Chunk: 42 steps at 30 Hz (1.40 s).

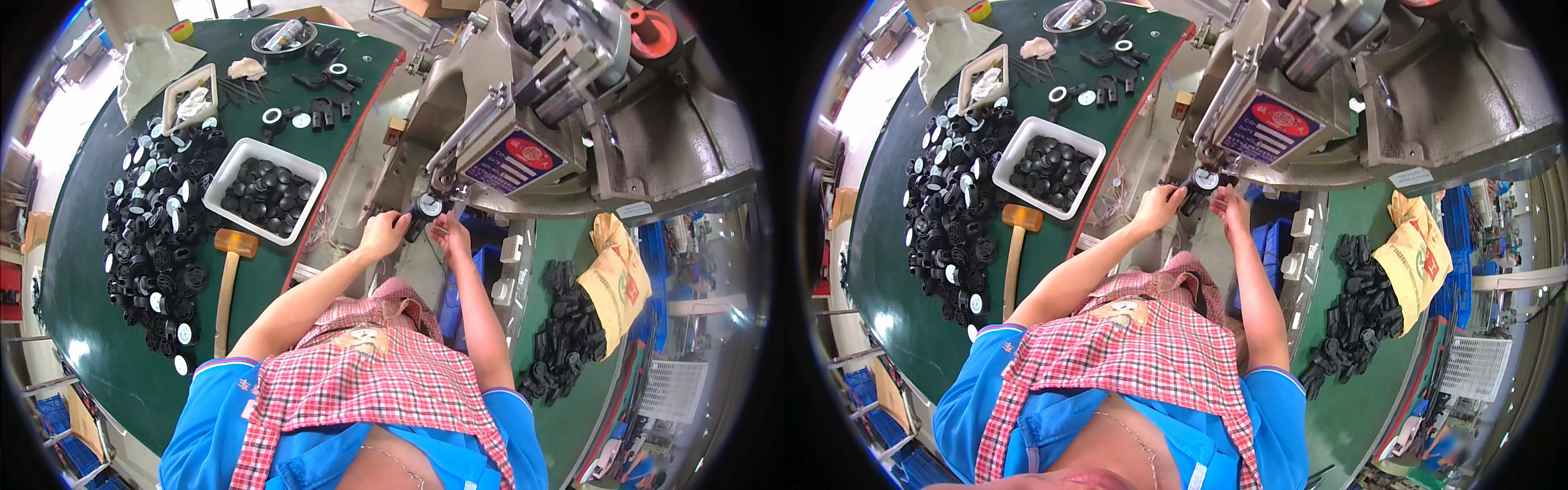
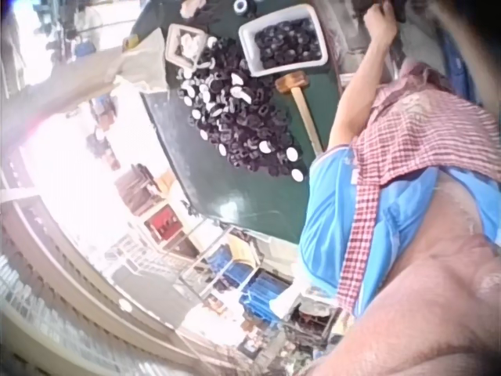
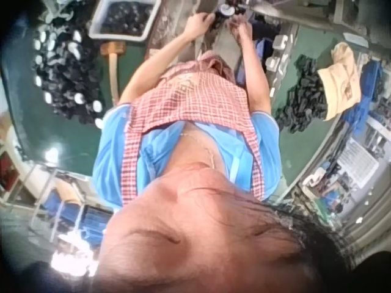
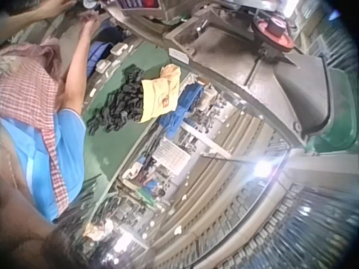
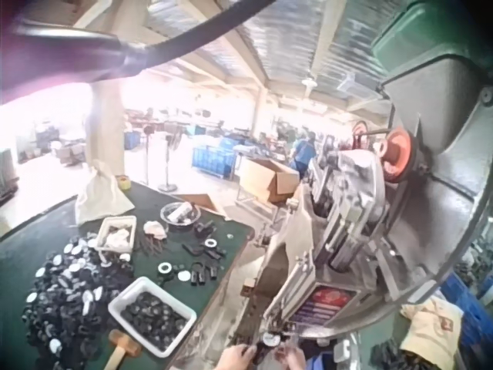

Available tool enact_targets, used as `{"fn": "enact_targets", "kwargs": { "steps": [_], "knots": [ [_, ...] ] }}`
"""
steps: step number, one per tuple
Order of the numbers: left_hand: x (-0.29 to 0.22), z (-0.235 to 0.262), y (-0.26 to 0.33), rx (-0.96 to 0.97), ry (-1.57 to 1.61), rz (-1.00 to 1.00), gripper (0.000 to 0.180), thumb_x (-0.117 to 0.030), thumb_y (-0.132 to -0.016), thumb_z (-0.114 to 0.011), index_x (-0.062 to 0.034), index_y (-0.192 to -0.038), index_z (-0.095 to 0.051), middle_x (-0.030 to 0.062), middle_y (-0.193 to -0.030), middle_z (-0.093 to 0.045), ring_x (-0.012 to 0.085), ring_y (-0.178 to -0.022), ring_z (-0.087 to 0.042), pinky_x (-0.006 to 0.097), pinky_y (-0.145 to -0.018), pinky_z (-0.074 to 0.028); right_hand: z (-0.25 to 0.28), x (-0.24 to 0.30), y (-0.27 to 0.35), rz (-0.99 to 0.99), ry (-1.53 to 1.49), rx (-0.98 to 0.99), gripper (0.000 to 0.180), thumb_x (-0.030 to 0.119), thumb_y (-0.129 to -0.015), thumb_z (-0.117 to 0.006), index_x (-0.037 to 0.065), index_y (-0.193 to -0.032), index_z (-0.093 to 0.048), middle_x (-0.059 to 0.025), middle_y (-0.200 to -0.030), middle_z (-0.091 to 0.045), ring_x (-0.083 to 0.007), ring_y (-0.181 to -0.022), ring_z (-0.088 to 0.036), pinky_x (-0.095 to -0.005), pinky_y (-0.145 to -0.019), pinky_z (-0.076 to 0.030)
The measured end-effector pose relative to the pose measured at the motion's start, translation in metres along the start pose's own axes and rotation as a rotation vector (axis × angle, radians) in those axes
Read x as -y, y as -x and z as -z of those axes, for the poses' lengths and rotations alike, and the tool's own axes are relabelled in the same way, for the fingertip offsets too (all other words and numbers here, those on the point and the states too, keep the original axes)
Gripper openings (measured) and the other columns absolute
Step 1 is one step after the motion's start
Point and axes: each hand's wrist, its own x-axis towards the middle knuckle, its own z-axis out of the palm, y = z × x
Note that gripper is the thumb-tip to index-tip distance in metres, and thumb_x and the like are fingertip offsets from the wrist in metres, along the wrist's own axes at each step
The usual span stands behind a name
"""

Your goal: The person repeatedly picks black wheel components and white circular inserts from a table, places them into a press machine, and uses a rubber mallet to tap the assembly. Finished units are placed into a white tray. The person also moves a large bag of parts aside to access the workspace.

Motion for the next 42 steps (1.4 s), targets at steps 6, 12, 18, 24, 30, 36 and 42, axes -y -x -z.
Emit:
{"fn": "enact_targets", "kwargs": {
  "steps": [6, 12, 18, 24, 30, 36, 42],
  "knots": [
    [0.006, -0.003, -0.001, -0.121, -0.078, -0.123, 0.040, -0.037, -0.095, -0.057, 0.0003, -0.089, -0.068, 0.0242, -0.080, -0.065, 0.0429, -0.081, -0.065, 0.048, -0.071, -0.050, 0.020, -0.038, -0.044, 0.217, 0.589, -0.068, 0.038, 0.041, -0.096, -0.059, 0.005, -0.090, -0.068, -0.0091, -0.080, -0.066, -0.0210, -0.072, -0.062, -0.0363, -0.067, -0.050],
    [-0.027, 0.056, 0.044, -0.003, 0.166, -0.052, 0.030, -0.028, -0.099, -0.055, -0.0008, -0.106, -0.066, 0.0107, -0.072, -0.064, 0.0199, -0.067, -0.063, 0.036, -0.062, -0.050, -0.001, -0.026, -0.069, 0.636, 1.182, -0.124, 0.022, 0.017, -0.090, -0.054, 0.001, -0.094, -0.068, -0.0244, -0.097, -0.067, -0.0448, -0.093, -0.062, -0.0504, -0.081, -0.050],
    [0.043, 0.154, 0.187, -0.383, 0.194, 0.231, 0.029, -0.020, -0.099, -0.056, -0.0027, -0.123, -0.059, 0.0105, -0.082, -0.067, 0.0154, -0.072, -0.062, 0.032, -0.067, -0.051, 0.006, -0.050, -0.108, 0.552, 1.514, 0.002, 0.022, 0.018, -0.088, -0.056, 0.001, -0.093, -0.070, -0.0261, -0.094, -0.065, -0.0433, -0.092, -0.063, -0.0522, -0.081, -0.049],
    [0.129, 0.164, 0.241, -0.696, 0.019, 0.359, 0.030, -0.023, -0.102, -0.051, -0.0010, -0.118, -0.063, 0.0119, -0.071, -0.061, 0.0175, -0.064, -0.059, 0.033, -0.063, -0.049, 0.039, -0.062, -0.167, 0.695, 1.570, -0.021, 0.022, 0.019, -0.086, -0.061, -0.001, -0.094, -0.068, -0.0265, -0.098, -0.067, -0.0419, -0.099, -0.063, -0.0496, -0.083, -0.050],
    [0.082, 0.168, 0.239, -0.773, -0.681, 0.480, 0.026, -0.032, -0.098, -0.056, -0.0087, -0.108, -0.060, 0.0191, -0.085, -0.069, 0.0405, -0.080, -0.067, 0.050, -0.068, -0.052, 0.020, -0.011, -0.127, 0.693, 1.641, -0.002, 0.039, 0.019, -0.081, -0.067, 0.005, -0.118, -0.064, -0.0247, -0.123, -0.061, -0.0417, -0.122, -0.053, -0.0480, -0.103, -0.042],
    [0.031, 0.171, 0.163, -0.915, -0.678, 0.158, 0.026, -0.026, -0.094, -0.060, -0.0060, -0.110, -0.060, 0.0145, -0.101, -0.067, 0.0350, -0.093, -0.065, 0.044, -0.075, -0.053, 0.072, -0.056, -0.183, 1.563, 1.910, -0.231, 0.031, 0.020, -0.084, -0.065, 0.010, -0.114, -0.065, -0.0156, -0.116, -0.066, -0.0380, -0.112, -0.058, -0.0476, -0.096, -0.044],
    [0.017, 0.158, 0.096, -0.828, -0.561, 0.071, 0.022, -0.023, -0.092, -0.063, -0.0078, -0.107, -0.064, 0.0107, -0.084, -0.063, 0.0309, -0.080, -0.065, 0.042, -0.069, -0.051, 0.093, -0.078, -0.212, 0.676, 1.615, 0.117, 0.027, 0.033, -0.090, -0.065, 0.014, -0.109, -0.067, -0.0107, -0.107, -0.072, -0.0354, -0.100, -0.067, -0.0478, -0.084, -0.051]
  ]
}}
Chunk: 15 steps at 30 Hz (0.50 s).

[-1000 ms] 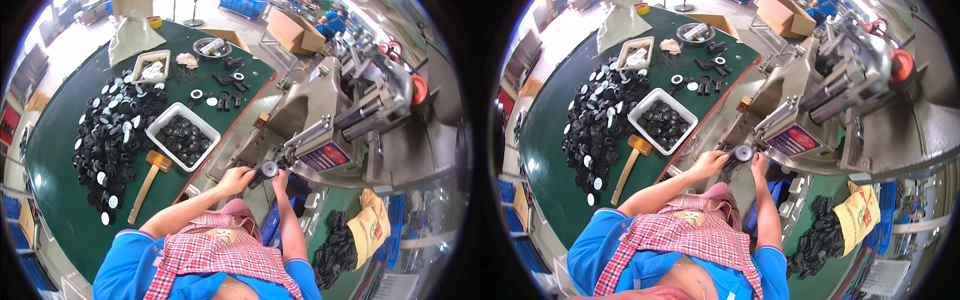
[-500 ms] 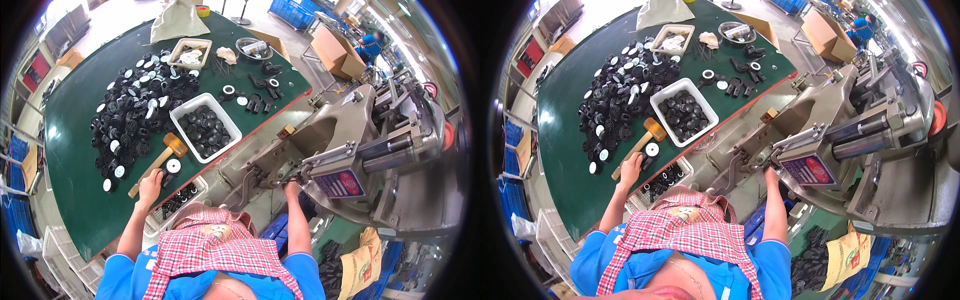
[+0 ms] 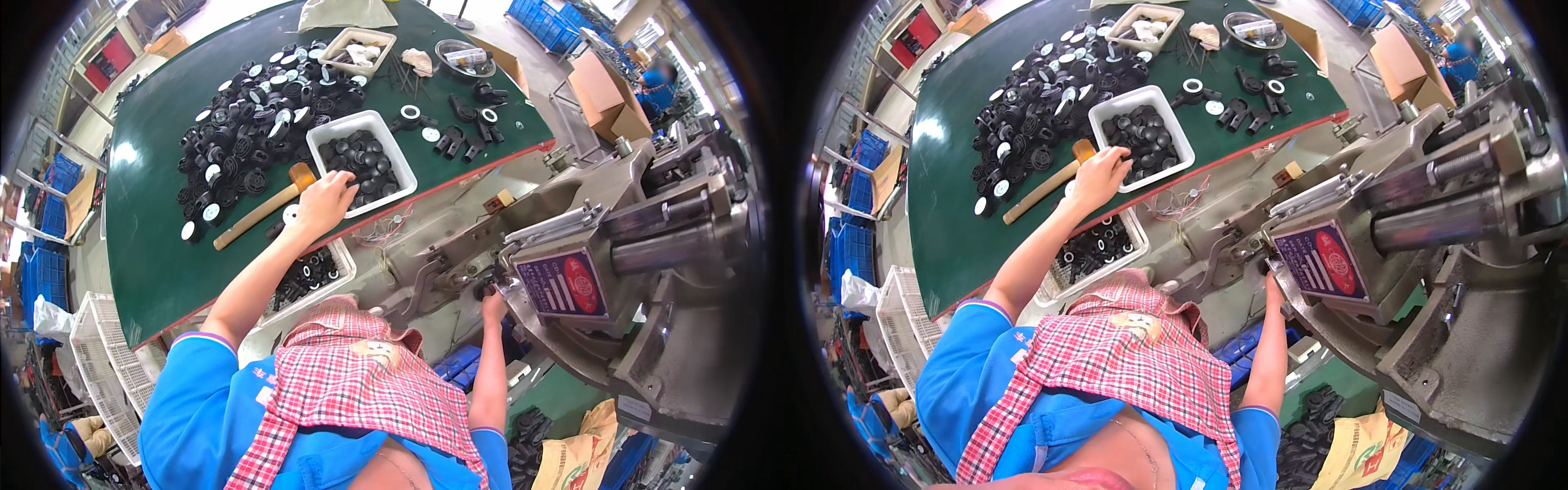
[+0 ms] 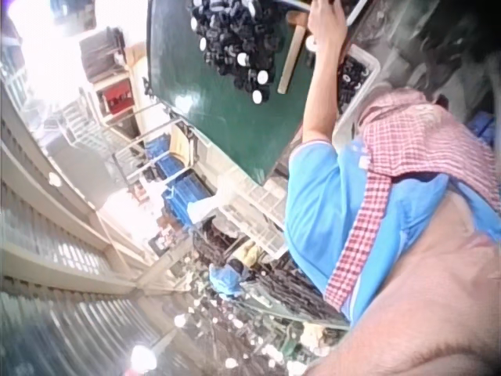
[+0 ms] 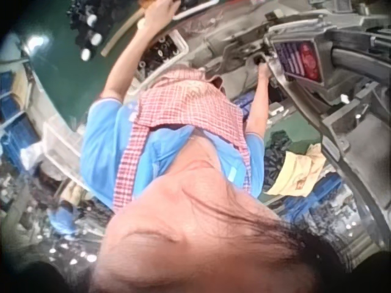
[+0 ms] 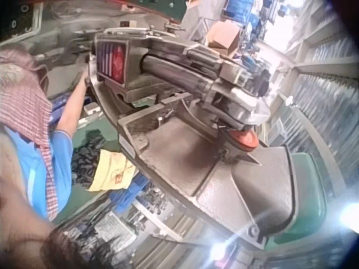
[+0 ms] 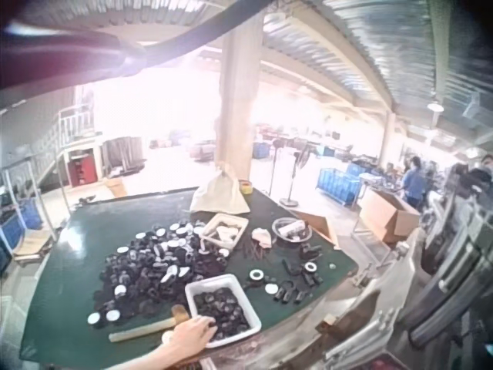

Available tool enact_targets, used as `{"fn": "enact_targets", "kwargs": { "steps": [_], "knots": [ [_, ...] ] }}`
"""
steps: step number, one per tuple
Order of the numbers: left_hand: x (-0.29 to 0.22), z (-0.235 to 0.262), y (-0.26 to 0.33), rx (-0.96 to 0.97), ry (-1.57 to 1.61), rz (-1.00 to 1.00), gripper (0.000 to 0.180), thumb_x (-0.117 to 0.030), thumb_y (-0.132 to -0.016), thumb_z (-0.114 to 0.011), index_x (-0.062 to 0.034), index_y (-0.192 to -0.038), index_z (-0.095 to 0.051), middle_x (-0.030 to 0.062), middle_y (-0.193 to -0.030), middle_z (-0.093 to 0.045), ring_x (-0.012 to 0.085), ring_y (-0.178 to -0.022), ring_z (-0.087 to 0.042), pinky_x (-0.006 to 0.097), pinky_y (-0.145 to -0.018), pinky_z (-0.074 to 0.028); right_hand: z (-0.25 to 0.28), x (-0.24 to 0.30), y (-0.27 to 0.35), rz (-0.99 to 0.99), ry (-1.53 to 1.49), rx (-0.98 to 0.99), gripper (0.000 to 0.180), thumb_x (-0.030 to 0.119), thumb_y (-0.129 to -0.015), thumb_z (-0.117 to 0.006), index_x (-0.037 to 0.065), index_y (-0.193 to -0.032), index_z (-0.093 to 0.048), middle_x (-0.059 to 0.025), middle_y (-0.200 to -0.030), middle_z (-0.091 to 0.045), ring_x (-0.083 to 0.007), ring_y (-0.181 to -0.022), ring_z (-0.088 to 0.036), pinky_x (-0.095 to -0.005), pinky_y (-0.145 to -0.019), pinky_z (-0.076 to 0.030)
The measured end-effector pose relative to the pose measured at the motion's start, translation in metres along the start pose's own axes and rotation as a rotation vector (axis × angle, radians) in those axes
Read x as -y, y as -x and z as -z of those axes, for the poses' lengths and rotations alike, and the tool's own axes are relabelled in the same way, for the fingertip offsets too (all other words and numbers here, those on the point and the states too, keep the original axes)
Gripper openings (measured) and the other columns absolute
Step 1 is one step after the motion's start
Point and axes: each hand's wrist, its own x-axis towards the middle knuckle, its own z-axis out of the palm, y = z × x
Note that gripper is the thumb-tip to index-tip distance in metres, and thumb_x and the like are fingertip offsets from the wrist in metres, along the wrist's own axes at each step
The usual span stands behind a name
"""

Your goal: The person repeatedly picks black wheel components and white circular inserts from a table, places them into a press machine, and uses a rubber mallet to tap the assembly. Finished units are placed into a white tray. The person also moves a large bag of parts aside to access the workspace.

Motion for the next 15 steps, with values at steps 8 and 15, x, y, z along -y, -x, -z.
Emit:
{"fn": "enact_targets", "kwargs": {
  "steps": [8, 15],
  "knots": [
    [0.015, -0.052, -0.048, 0.343, -0.279, -0.040, 0.028, -0.029, -0.084, -0.070, -0.0109, -0.106, -0.071, 0.0111, -0.102, -0.068, 0.0324, -0.100, -0.065, 0.043, -0.085, -0.053, 0.079, 0.045, 0.006, 0.154, -0.127, -0.143, 0.038, 0.029, -0.078, -0.071, 0.002, -0.106, -0.067, -0.0172, -0.100, -0.071, -0.0343, -0.092, -0.067, -0.0462, -0.084, -0.050],
    [0.030, -0.069, -0.049, 0.226, -0.195, -0.087, 0.017, -0.025, -0.087, -0.066, -0.0104, -0.092, -0.074, 0.0104, -0.094, -0.067, 0.0313, -0.095, -0.064, 0.044, -0.082, -0.053, 0.182, 0.099, 0.044, -0.107, -1.285, 0.166, 0.025, 0.001, -0.079, -0.079, 0.001, -0.101, -0.069, -0.0070, -0.088, -0.070, -0.0160, -0.077, -0.068, -0.0303, -0.074, -0.055]
  ]
}}
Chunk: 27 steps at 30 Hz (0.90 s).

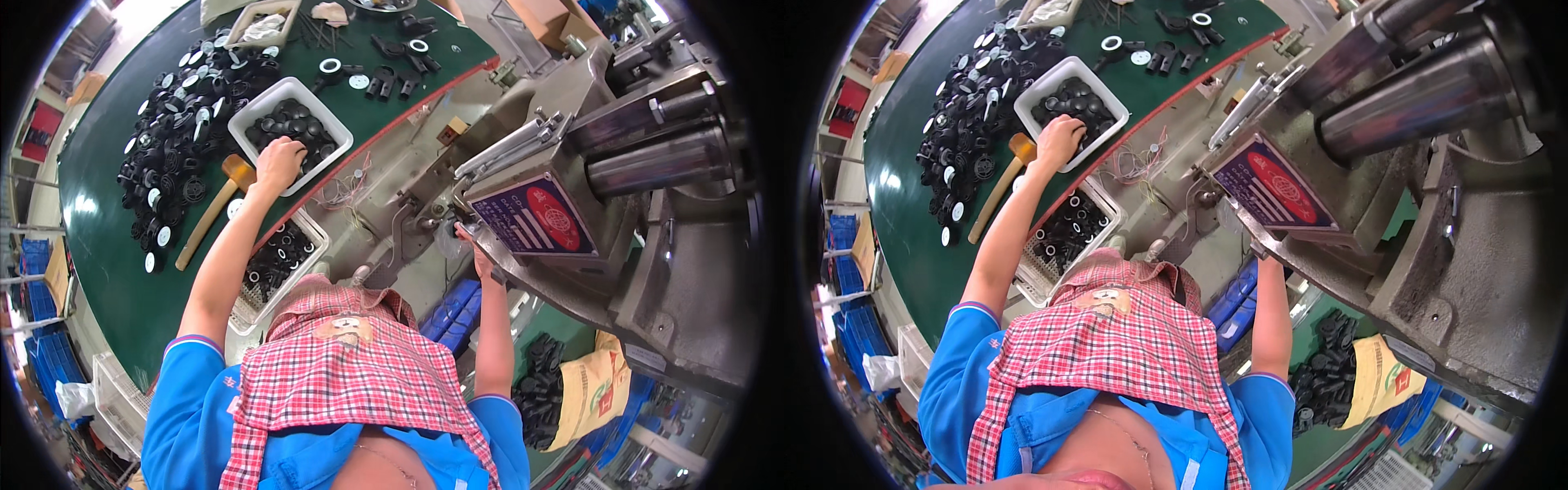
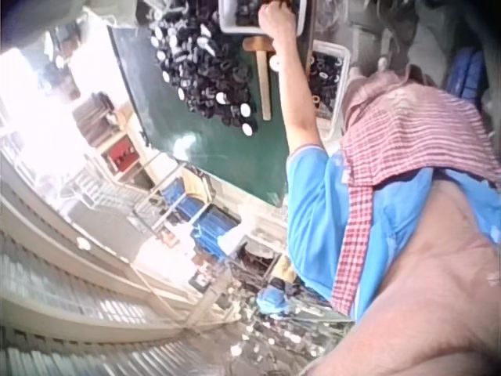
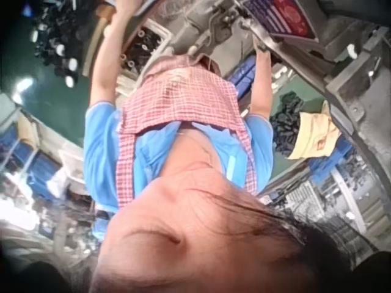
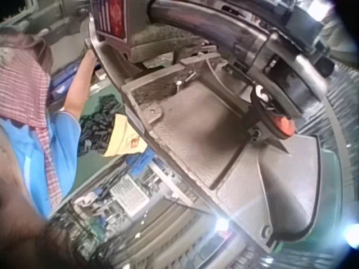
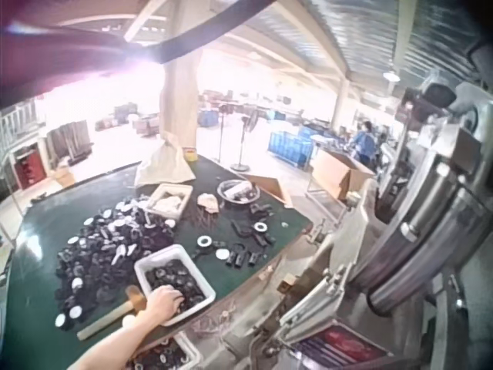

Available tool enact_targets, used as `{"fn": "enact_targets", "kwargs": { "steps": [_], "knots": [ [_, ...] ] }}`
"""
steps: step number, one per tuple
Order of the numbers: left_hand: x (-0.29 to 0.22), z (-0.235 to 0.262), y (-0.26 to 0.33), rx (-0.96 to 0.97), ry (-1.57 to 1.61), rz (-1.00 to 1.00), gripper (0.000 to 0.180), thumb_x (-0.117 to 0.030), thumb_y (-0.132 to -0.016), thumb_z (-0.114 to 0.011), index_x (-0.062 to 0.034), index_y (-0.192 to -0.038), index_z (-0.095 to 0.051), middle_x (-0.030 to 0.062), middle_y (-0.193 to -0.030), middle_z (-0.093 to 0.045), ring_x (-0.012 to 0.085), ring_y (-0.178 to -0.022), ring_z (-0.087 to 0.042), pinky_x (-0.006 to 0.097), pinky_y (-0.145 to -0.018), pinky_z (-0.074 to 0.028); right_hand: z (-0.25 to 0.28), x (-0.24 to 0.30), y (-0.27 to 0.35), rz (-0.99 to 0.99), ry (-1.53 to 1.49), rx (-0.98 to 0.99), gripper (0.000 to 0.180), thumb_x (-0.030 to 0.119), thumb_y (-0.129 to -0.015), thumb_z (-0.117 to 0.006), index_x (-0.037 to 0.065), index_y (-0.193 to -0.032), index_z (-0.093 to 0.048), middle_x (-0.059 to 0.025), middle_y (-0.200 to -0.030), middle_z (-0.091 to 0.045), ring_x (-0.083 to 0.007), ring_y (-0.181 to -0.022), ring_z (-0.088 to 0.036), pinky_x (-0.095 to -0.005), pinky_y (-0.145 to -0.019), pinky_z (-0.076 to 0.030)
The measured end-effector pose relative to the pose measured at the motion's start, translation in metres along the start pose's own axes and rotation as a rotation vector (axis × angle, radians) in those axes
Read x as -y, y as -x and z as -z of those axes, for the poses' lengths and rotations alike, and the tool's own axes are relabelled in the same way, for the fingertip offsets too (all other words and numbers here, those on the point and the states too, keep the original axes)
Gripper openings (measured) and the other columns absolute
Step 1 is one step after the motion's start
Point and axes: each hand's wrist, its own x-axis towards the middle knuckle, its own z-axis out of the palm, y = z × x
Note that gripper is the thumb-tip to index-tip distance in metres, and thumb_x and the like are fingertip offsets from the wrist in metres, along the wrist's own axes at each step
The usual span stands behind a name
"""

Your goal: The person repeatedly picks black wheel components and white circular inserts from a table, places them into a press machine, and uses a rubber mallet to tap the assembly. Finished units are placed into a white tray. The person also moves a large bag of parts aside to access the workspace.

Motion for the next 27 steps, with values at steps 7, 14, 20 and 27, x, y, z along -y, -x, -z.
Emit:
{"fn": "enact_targets", "kwargs": {
  "steps": [7, 14, 20, 27],
  "knots": [
    [0.002, 0.050, 0.031, -0.149, 0.470, 0.069, 0.018, -0.019, -0.083, -0.075, -0.0045, -0.094, -0.076, 0.0095, -0.084, -0.065, 0.0234, -0.077, -0.065, 0.034, -0.070, -0.051, -0.032, 0.037, 0.003, -0.274, -0.219, 0.251, 0.031, 0.014, -0.088, -0.071, 0.004, -0.117, -0.066, -0.0012, -0.100, -0.068, -0.0081, -0.088, -0.061, -0.0217, -0.079, -0.048],
    [0.058, 0.107, 0.118, -0.179, 0.990, 0.577, 0.018, -0.019, -0.092, -0.071, -0.0023, -0.088, -0.067, -0.0059, -0.067, -0.055, 0.0013, -0.058, -0.045, 0.020, -0.053, -0.034, -0.052, 0.032, 0.018, -0.347, -0.354, -0.004, 0.023, 0.004, -0.088, -0.070, 0.001, -0.111, -0.069, -0.0062, -0.091, -0.071, -0.0105, -0.077, -0.066, -0.0238, -0.071, -0.053],
    [0.075, 0.084, 0.157, -0.035, 1.088, 0.761, 0.022, -0.022, -0.093, -0.068, 0.0004, -0.094, -0.068, 0.0021, -0.075, -0.067, 0.0057, -0.061, -0.056, 0.021, -0.054, -0.044, -0.078, 0.019, 0.027, -0.040, 0.047, -0.137, 0.019, 0.007, -0.092, -0.068, -0.003, -0.108, -0.071, -0.0041, -0.089, -0.070, -0.0092, -0.074, -0.064, -0.0218, -0.067, -0.052],
    [0.068, 0.069, 0.149, -0.029, 0.832, 0.900, 0.028, -0.027, -0.088, -0.072, 0.0005, -0.082, -0.069, 0.0037, -0.066, -0.066, 0.0070, -0.056, -0.056, 0.024, -0.050, -0.044, -0.094, 0.012, 0.054, 0.265, 0.678, -0.168, 0.030, 0.008, -0.091, -0.067, -0.005, -0.119, -0.066, -0.0090, -0.085, -0.067, -0.0153, -0.070, -0.062, -0.0281, -0.064, -0.051]
  ]
}}
